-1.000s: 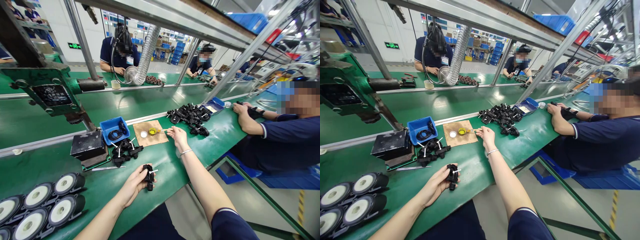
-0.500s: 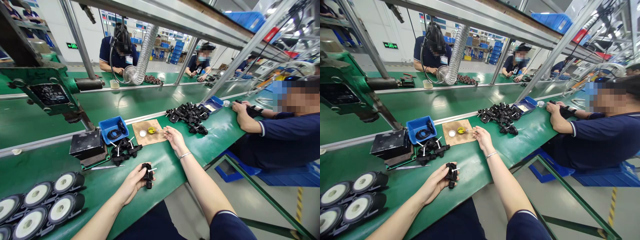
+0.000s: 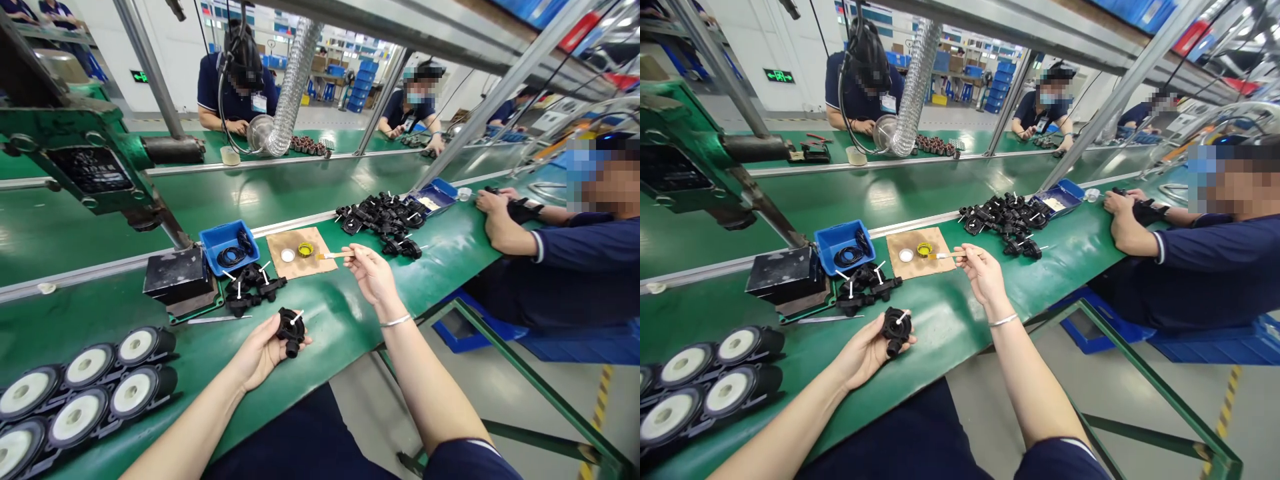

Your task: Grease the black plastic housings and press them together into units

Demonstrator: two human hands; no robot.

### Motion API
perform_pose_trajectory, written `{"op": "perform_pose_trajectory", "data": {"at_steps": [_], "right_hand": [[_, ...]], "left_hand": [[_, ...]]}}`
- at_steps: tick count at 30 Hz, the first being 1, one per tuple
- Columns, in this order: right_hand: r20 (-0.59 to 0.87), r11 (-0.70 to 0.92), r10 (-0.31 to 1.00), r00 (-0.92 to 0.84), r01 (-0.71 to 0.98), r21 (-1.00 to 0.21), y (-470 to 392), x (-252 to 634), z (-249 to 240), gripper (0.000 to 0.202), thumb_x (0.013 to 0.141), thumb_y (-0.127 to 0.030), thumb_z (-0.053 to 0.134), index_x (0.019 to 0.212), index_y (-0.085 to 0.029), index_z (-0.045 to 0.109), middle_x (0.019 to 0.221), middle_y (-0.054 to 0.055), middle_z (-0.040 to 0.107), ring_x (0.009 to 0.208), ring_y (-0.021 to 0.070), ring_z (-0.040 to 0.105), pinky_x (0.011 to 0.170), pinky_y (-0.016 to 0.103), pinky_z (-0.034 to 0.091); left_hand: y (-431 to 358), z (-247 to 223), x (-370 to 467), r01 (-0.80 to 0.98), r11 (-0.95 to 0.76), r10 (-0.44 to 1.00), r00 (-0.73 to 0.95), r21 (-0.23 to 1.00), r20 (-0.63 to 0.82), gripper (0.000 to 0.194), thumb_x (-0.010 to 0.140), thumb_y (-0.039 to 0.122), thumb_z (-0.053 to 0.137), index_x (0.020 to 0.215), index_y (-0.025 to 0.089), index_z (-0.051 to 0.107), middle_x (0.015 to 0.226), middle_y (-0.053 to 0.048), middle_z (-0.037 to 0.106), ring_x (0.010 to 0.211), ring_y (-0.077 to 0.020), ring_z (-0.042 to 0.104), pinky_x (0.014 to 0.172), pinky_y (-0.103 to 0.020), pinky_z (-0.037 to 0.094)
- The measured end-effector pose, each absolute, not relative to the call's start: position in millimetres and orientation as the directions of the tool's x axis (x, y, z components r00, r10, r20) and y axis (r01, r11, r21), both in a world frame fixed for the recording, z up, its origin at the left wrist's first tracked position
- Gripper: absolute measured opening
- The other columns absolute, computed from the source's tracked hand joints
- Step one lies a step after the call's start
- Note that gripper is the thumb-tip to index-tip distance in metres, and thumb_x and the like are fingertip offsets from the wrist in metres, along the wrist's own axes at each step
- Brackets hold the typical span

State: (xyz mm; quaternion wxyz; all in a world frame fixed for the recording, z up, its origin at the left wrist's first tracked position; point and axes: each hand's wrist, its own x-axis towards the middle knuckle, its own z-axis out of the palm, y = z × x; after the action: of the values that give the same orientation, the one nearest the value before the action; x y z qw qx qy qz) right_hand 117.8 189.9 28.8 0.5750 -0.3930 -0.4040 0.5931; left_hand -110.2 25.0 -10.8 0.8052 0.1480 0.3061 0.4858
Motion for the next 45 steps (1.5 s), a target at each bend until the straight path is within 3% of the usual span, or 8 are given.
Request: {"op": "perform_pose_trajectory", "data": {"at_steps": [5, 12, 31, 40, 45], "right_hand": [[0.140, 0.076, 0.961, -0.239, -0.258, -0.963, 143.6, 109.9, 55.9, 0.025, 0.083, -0.037, 0.074, 0.095, -0.015, 0.070, 0.089, 0.006, 0.073, 0.071, 0.0130, 0.068, 0.068, 0.026, 0.058], [0.326, 0.284, 0.810, -0.487, -0.160, -0.945, 118.0, 95.4, 67.0, 0.011, 0.095, -0.025, 0.059, 0.096, -0.016, 0.067, 0.094, 0.005, 0.072, 0.076, 0.0130, 0.070, 0.076, 0.029, 0.059], [0.415, 0.333, 0.657, -0.629, -0.252, -0.909, 110.5, 80.3, 77.4, 0.007, 0.095, -0.020, 0.059, 0.096, -0.016, 0.064, 0.098, 0.005, 0.071, 0.080, 0.0112, 0.069, 0.076, 0.028, 0.060], [0.431, 0.565, 0.599, -0.675, -0.025, -0.825, 103.1, 87.6, 86.5, 0.013, 0.096, -0.023, 0.056, 0.102, -0.017, 0.066, 0.100, 0.006, 0.071, 0.085, 0.0116, 0.070, 0.080, 0.025, 0.059], [0.482, 0.538, 0.591, -0.646, -0.130, -0.833, 97.9, 83.1, 85.3, 0.013, 0.096, -0.020, 0.055, 0.104, -0.017, 0.064, 0.101, 0.006, 0.071, 0.084, 0.0117, 0.071, 0.077, 0.025, 0.060]], "left_hand": [[21.1, 2.0, -112.8, -0.744, 0.559, 0.815, 0.411, 0.366, -0.408, 0.054, 0.101, 0.047, 0.040, 0.121, 0.001, 0.062, 0.096, -0.018, 0.073, 0.081, -0.0195, 0.073, 0.080, -0.031, 0.062], [10.4, 26.0, -110.6, -0.741, 0.608, 0.766, 0.452, 0.285, -0.458, 0.061, 0.101, 0.051, 0.034, 0.114, 0.000, 0.064, 0.088, -0.018, 0.072, 0.070, -0.0157, 0.071, 0.073, -0.027, 0.063], [-5.2, 36.3, -109.0, -0.720, 0.635, 0.745, 0.477, 0.279, -0.466, 0.063, 0.099, 0.056, 0.037, 0.114, 0.001, 0.063, 0.087, -0.017, 0.072, 0.070, -0.0159, 0.071, 0.071, -0.025, 0.062], [-9.5, 41.9, -110.7, -0.713, 0.629, 0.744, 0.438, 0.309, -0.505, 0.060, 0.101, 0.053, 0.036, 0.111, 0.002, 0.065, 0.087, -0.016, 0.073, 0.070, -0.0150, 0.071, 0.072, -0.025, 0.062], [-11.4, 42.3, -109.2, -0.708, 0.635, 0.741, 0.446, 0.308, -0.502, 0.060, 0.101, 0.051, 0.035, 0.114, 0.001, 0.065, 0.090, -0.017, 0.074, 0.072, -0.0160, 0.072, 0.074, -0.026, 0.062]]}}
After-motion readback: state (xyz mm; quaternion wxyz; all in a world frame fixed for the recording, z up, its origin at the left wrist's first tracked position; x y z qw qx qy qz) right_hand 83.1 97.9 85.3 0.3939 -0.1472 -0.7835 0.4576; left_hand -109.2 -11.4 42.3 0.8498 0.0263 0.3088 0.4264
